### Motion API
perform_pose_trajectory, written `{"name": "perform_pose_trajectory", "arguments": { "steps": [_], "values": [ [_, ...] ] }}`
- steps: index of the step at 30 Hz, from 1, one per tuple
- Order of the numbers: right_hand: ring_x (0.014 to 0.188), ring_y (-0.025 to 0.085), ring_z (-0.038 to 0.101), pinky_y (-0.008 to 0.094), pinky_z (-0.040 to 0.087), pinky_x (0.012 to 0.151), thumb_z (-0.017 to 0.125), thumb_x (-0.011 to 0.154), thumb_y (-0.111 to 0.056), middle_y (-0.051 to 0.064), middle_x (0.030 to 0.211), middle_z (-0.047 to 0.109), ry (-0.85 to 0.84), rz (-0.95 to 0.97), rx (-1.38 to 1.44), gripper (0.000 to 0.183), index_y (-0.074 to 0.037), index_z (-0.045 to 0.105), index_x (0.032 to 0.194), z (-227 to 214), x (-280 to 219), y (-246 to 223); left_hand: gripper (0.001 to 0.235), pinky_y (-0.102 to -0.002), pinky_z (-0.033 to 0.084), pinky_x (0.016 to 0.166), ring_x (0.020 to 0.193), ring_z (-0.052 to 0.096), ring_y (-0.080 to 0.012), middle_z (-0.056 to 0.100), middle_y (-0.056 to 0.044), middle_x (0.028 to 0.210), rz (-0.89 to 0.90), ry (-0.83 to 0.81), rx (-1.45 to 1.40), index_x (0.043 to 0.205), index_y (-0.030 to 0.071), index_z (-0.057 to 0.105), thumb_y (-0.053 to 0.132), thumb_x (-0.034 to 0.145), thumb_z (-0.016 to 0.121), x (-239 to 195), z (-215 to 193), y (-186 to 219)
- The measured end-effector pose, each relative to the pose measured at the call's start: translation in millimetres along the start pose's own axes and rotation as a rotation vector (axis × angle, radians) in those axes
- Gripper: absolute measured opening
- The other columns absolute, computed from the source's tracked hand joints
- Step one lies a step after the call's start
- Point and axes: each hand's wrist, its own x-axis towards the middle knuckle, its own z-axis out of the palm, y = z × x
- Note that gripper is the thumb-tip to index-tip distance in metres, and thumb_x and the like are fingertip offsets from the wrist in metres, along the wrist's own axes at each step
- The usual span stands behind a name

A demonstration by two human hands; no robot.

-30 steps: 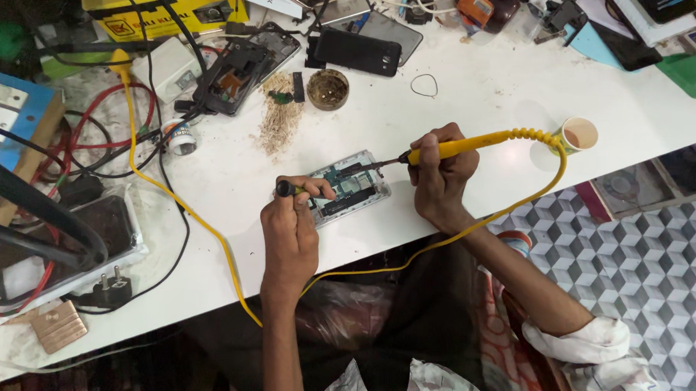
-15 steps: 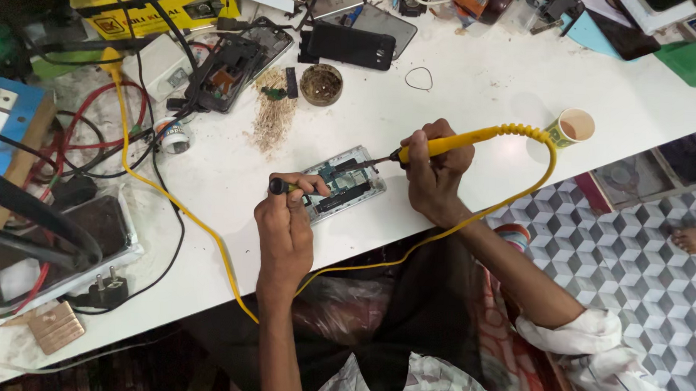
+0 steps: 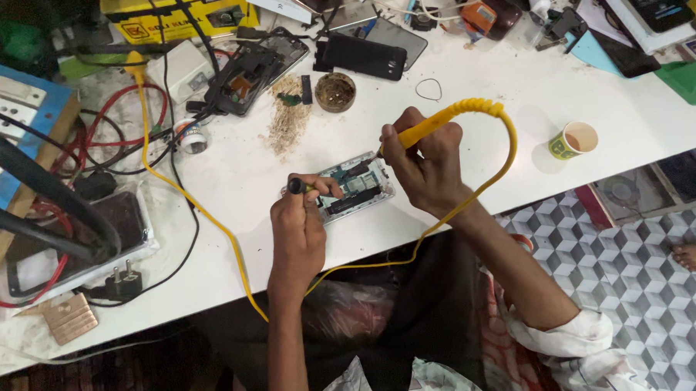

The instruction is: The person uses a soldering iron and a small screwdriver to work on a circuit board inside a disassembled electronic device. They repeatedly apply the soldering iron to various points on the board while manipulating components with the screwdriver.

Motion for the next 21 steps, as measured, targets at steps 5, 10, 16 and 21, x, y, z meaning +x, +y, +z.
{"name": "perform_pose_trajectory", "arguments": {
  "steps": [5,10,16,21],
  "values": [
    [0.047,0.014,0.053,0.030,0.039,0.047,0.063,0.105,-0.012,0.005,0.064,0.063,-0.202,0.003,-0.019,0.023,0.000,0.061,0.085,-10,14,-13,0.020,-0.035,0.052,0.082,0.078,0.064,-0.0241,0.071,-0.015,0.096,0.065,-0.012,0.014,0.106,-0.002,0.052,-0.012,0.098,0.036,1,-3,1],
    [0.049,0.015,0.051,0.032,0.039,0.051,0.062,0.107,-0.015,0.006,0.066,0.062,-0.280,-0.068,-0.045,0.024,0.002,0.064,0.089,-14,31,-13,0.018,-0.034,0.053,0.078,0.071,0.063,-0.0240,0.074,-0.016,0.097,-0.036,-0.020,0.014,0.104,-0.002,0.052,-0.010,0.098,0.038,1,-3,0],
    [0.048,0.013,0.051,0.030,0.039,0.048,0.063,0.106,-0.018,0.006,0.062,0.059,-0.196,0.139,-0.022,0.027,0.003,0.063,0.089,-11,27,-3,0.019,-0.034,0.051,0.074,0.072,0.065,-0.0220,0.073,-0.015,0.095,-0.064,-0.032,-0.023,0.104,-0.001,0.054,-0.007,0.104,0.035,1,-1,-4],
    [0.048,0.010,0.052,0.027,0.040,0.046,0.064,0.107,-0.019,0.005,0.062,0.058,-0.048,0.161,0.022,0.027,0.002,0.059,0.090,-7,2,8,0.019,-0.033,0.051,0.075,0.077,0.064,-0.0184,0.072,-0.014,0.099,0.102,-0.009,-0.011,0.107,-0.001,0.054,-0.005,0.106,0.035,1,-2,0]
  ]
}}
